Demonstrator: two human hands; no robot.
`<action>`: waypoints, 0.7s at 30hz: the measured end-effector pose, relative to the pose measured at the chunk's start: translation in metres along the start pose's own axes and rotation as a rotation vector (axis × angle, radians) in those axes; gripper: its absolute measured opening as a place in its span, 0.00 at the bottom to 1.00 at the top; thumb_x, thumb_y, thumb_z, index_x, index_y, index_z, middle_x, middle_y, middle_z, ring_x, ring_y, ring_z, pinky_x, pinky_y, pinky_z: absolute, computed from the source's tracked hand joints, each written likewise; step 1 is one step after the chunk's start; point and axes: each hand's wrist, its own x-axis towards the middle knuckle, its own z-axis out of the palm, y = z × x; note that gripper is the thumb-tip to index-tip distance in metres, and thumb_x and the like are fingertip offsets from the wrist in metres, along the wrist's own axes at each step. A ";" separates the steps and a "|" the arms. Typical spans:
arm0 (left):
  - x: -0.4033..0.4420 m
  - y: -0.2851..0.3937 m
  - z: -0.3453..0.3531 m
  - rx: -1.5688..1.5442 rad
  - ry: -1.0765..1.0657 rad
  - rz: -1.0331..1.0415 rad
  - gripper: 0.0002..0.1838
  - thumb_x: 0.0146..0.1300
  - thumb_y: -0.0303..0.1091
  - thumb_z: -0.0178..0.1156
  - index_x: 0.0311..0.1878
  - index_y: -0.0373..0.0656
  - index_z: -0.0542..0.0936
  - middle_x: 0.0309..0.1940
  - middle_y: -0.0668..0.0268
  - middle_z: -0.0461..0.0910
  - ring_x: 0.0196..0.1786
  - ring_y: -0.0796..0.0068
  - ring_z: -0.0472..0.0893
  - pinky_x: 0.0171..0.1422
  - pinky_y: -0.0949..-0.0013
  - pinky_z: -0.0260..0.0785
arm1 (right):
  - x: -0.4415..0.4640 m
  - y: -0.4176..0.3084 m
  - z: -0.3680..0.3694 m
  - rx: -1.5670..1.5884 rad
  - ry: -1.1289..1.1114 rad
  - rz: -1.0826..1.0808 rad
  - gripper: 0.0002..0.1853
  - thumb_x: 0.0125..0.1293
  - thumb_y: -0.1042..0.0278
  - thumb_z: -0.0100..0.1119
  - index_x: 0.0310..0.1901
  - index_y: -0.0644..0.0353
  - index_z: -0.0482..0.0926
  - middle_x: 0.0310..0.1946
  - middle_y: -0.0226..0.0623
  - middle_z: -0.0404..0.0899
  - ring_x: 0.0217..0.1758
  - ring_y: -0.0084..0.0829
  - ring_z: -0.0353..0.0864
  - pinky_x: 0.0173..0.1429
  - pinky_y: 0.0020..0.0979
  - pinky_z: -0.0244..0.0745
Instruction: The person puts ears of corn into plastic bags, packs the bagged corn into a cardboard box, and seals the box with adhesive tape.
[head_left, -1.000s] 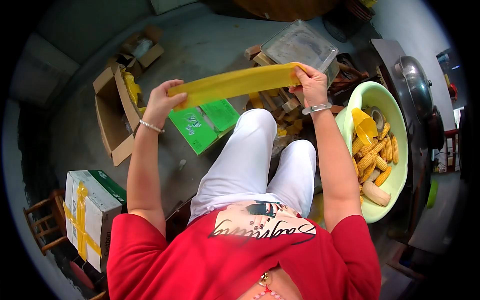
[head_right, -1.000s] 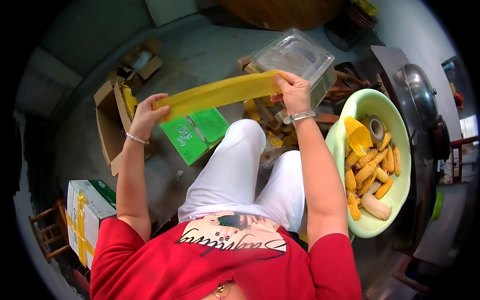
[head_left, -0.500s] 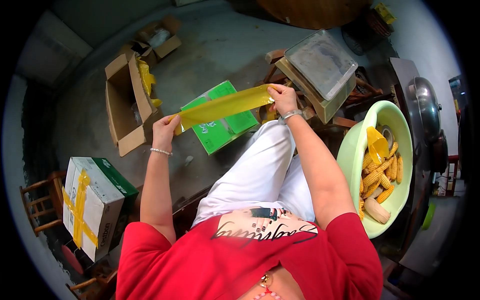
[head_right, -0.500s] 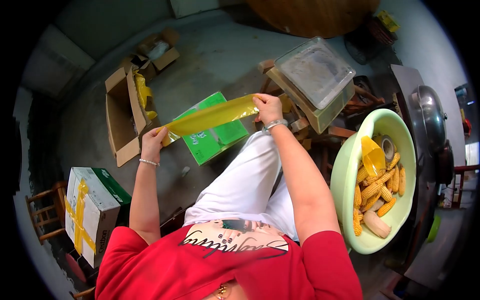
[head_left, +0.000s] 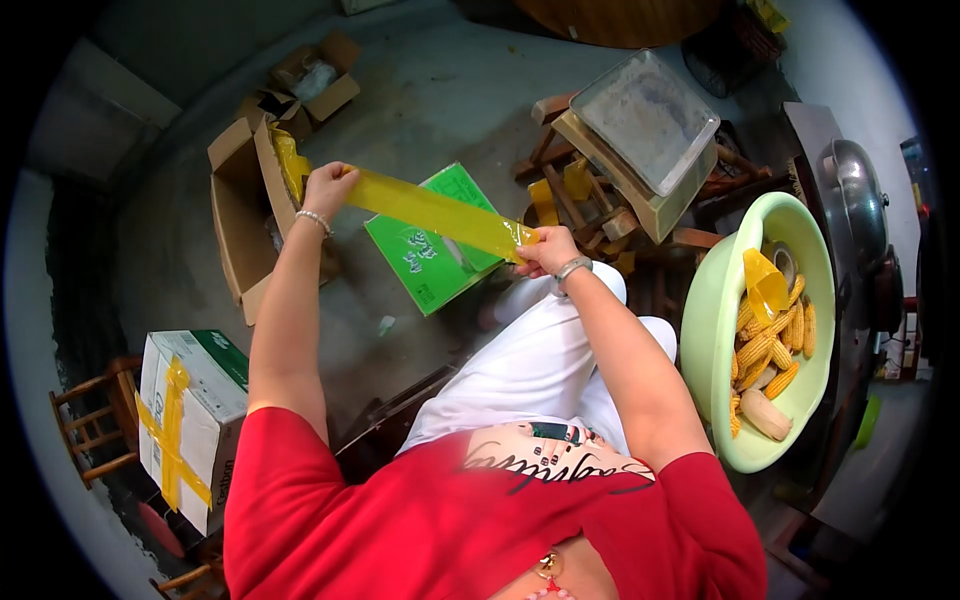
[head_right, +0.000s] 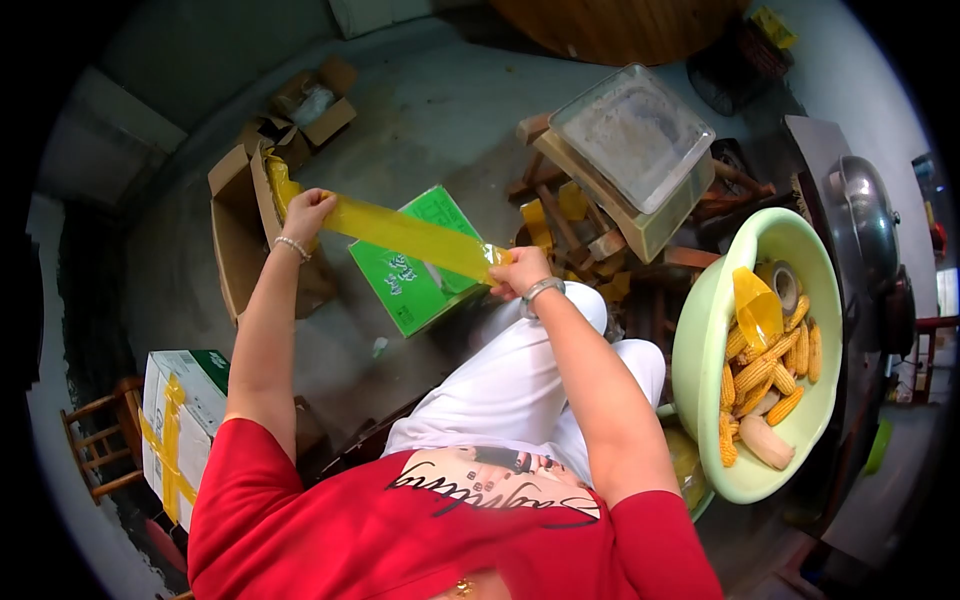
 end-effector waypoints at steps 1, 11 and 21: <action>0.007 0.000 0.004 0.003 -0.009 -0.015 0.09 0.59 0.31 0.60 0.35 0.34 0.79 0.26 0.72 0.77 0.27 0.86 0.73 0.31 0.80 0.65 | 0.000 0.003 0.001 0.003 0.003 0.035 0.07 0.56 0.74 0.60 0.36 0.64 0.77 0.27 0.38 0.81 0.23 0.27 0.82 0.20 0.24 0.73; 0.037 0.020 0.039 0.352 -0.197 0.122 0.12 0.52 0.34 0.62 0.37 0.38 0.82 0.27 0.62 0.81 0.31 0.72 0.80 0.38 0.70 0.71 | 0.001 0.028 0.013 -0.216 -0.102 0.318 0.06 0.55 0.74 0.62 0.32 0.67 0.78 0.25 0.41 0.80 0.18 0.30 0.78 0.18 0.32 0.69; 0.054 0.024 0.062 0.555 -0.130 0.197 0.12 0.51 0.36 0.63 0.37 0.40 0.81 0.28 0.61 0.81 0.32 0.69 0.80 0.39 0.68 0.71 | 0.007 0.041 0.035 -0.337 -0.014 0.178 0.07 0.50 0.74 0.66 0.31 0.68 0.80 0.20 0.40 0.80 0.16 0.28 0.79 0.19 0.29 0.71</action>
